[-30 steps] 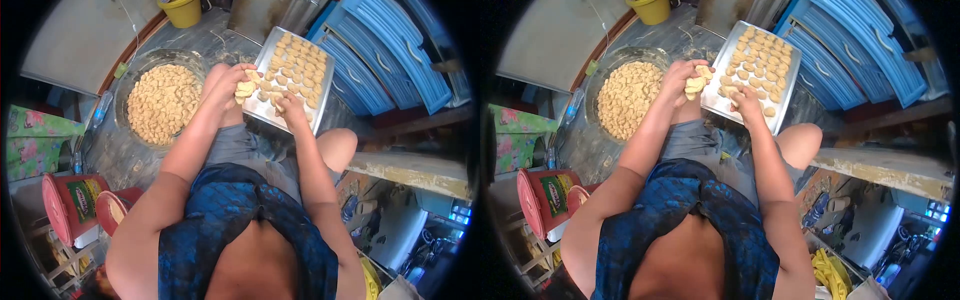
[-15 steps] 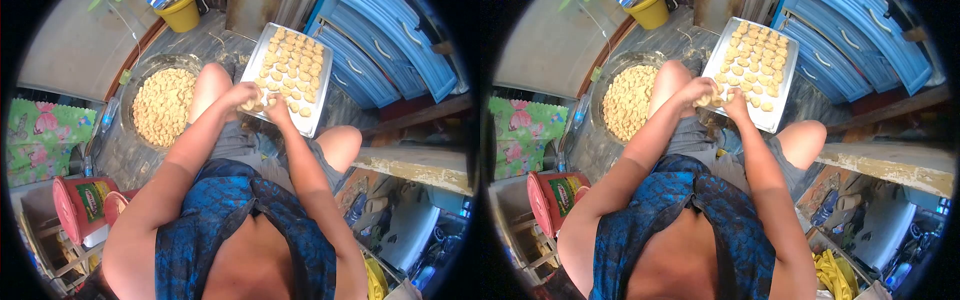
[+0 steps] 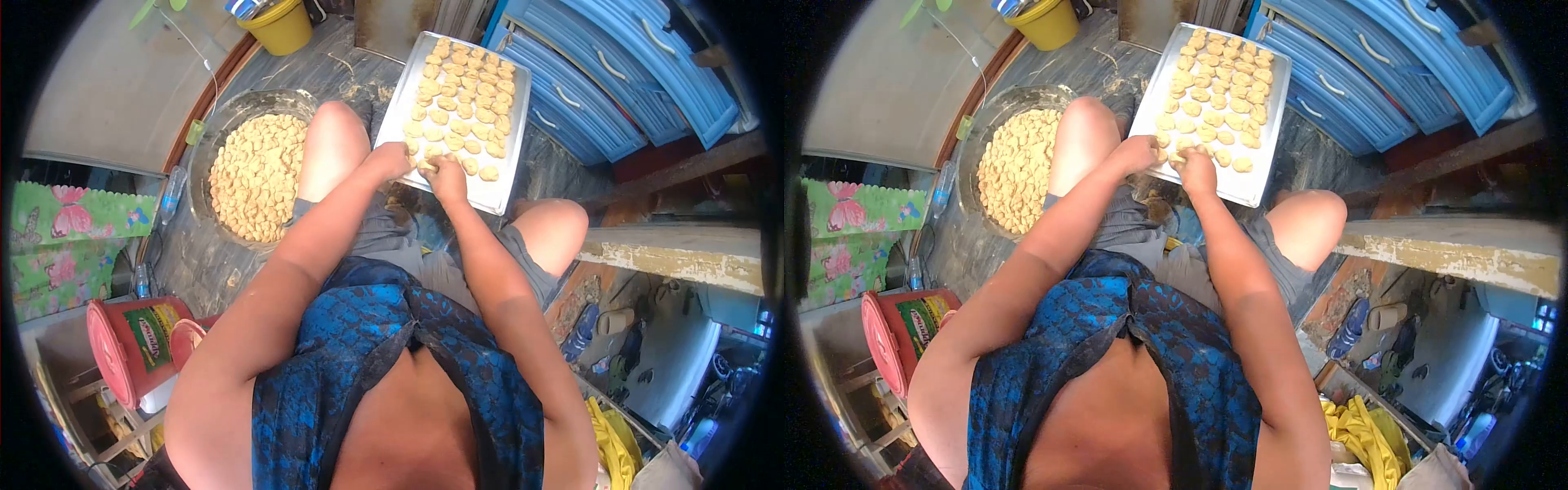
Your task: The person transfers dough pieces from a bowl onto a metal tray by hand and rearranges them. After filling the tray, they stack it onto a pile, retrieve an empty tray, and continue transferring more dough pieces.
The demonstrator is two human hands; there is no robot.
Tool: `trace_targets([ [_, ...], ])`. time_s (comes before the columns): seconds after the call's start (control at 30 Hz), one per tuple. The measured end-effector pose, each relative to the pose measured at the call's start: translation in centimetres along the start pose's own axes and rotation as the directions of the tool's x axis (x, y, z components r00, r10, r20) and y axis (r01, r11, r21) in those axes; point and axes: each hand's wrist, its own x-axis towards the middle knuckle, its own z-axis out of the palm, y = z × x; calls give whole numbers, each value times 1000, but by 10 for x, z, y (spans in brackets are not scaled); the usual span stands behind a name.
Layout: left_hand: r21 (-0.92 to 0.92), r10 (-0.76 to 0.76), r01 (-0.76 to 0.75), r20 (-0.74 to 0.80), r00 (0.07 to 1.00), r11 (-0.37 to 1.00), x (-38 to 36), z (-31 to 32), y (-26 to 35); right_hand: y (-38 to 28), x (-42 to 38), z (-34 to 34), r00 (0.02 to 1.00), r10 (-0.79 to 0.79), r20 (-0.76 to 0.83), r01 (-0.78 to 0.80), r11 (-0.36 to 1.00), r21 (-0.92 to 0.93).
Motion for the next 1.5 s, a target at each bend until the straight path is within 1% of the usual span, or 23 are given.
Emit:
trace_targets([
  [0.07, -39, 15, -16, -43, 999, 999, 2, 0, -5, -14, -2, -11, 999, 9, 36, -3, 988, -154],
  [0.1, -279, 35, -42, -31, 999, 959, 1, -2, -5, -14, -2, -13, 999, 9, 33, -4, 988, -153],
  [0.13, -501, 59, -63, -24, 998, 863, 1, -6, -5, -14, 0, -17, 996, 45, 74, -47, 999, 26],
  [0.2, -553, 73, -57, 6, 997, 831, -3, -13, -1, -17, 3, -20, 990, 72, 121, -96, 975, 203],
  [0.27, -878, 141, 102, 188, 972, 468, -11, -18, 6, -17, 4, -23, 943, -73, 326, -212, 622, 753],
  [0.3, -895, 154, 153, 236, 959, 419, -16, -21, 11, -23, 1, -32, 884, -41, 465, -382, 510, 771],
  [0.33, -895, 157, 156, 240, 958, 418, -13, -18, 10, -20, 0, -31, 885, -35, 465, -384, 511, 769],
  [0.4, -789, 136, -15, 87, 987, 614, -3, -9, 8, -13, 1, -26, 943, 110, 313, -278, 778, 564],
  [0.5, -929, -14, 91, 92, 996, 358, 6, -10, 5, -6, 0, -29, 972, 81, 222, -157, 922, 355],
  [0.53, -959, -15, 118, 118, 993, 257, 5, -14, 5, -13, -2, -32, 971, 82, 222, -160, 921, 356],
  [0.6, -964, 42, 146, 159, 986, 224, -8, -19, 13, -30, -8, -39, 972, 92, 215, -220, 669, 710],
  [0.7, -954, 162, 178, 220, 962, 242, -14, -16, 16, -41, -11, -40, 948, 11, 318, -279, 508, 815],
  [0.8, -944, 231, 189, 254, 939, 271, -16, -11, 17, -27, -7, -49, 859, 118, 498, -482, 515, 709],
  [0.93, -947, 82, 208, 234, 969, 245, -20, -15, 29, -16, -6, -63, 946, 251, 205, -322, 668, 670],
  [1.0, -953, 12, 209, 217, 976, 221, -12, -15, 21, 2, -5, -59, 937, 287, 198, -349, 750, 563],
  [1.07, -957, 11, 209, 216, 976, 201, -14, -20, 24, 31, -6, -42, 977, 169, 128, -194, 955, 225],
  [1.1, -957, 9, 246, 250, 968, 154, -15, -22, 25, 24, -10, -43, 985, 145, 90, -144, 989, -23],
  [1.2, -949, 29, 295, 300, 954, 110, -14, -18, 25, 12, -17, -44, 990, 139, -13, -139, 967, -213],
  [1.23, -944, 47, 309, 316, 948, 115, -13, -15, 23, 8, -15, -44, 990, 138, -14, -137, 967, -213],
  [1.3, -950, 71, 293, 301, 951, 110, -11, -8, 23, 3, -13, -47, 999, 47, -2, -45, 970, 238],
  [1.33, -954, 94, 281, 290, 952, 104, -12, -4, 26, -10, -15, -52, 999, 51, 0, -50, 971, 235],
  [1.4, -959, 125, 273, 280, 952, 77, -10, 6, 29, -31, -20, -59, 976, -80, 202, -36, 857, 513],
  [1.5, -920, 330, 390, 356, 874, -40, 4, 29, 25, -15, -19, -57, 982, 59, 180, -145, 846, 513],
])
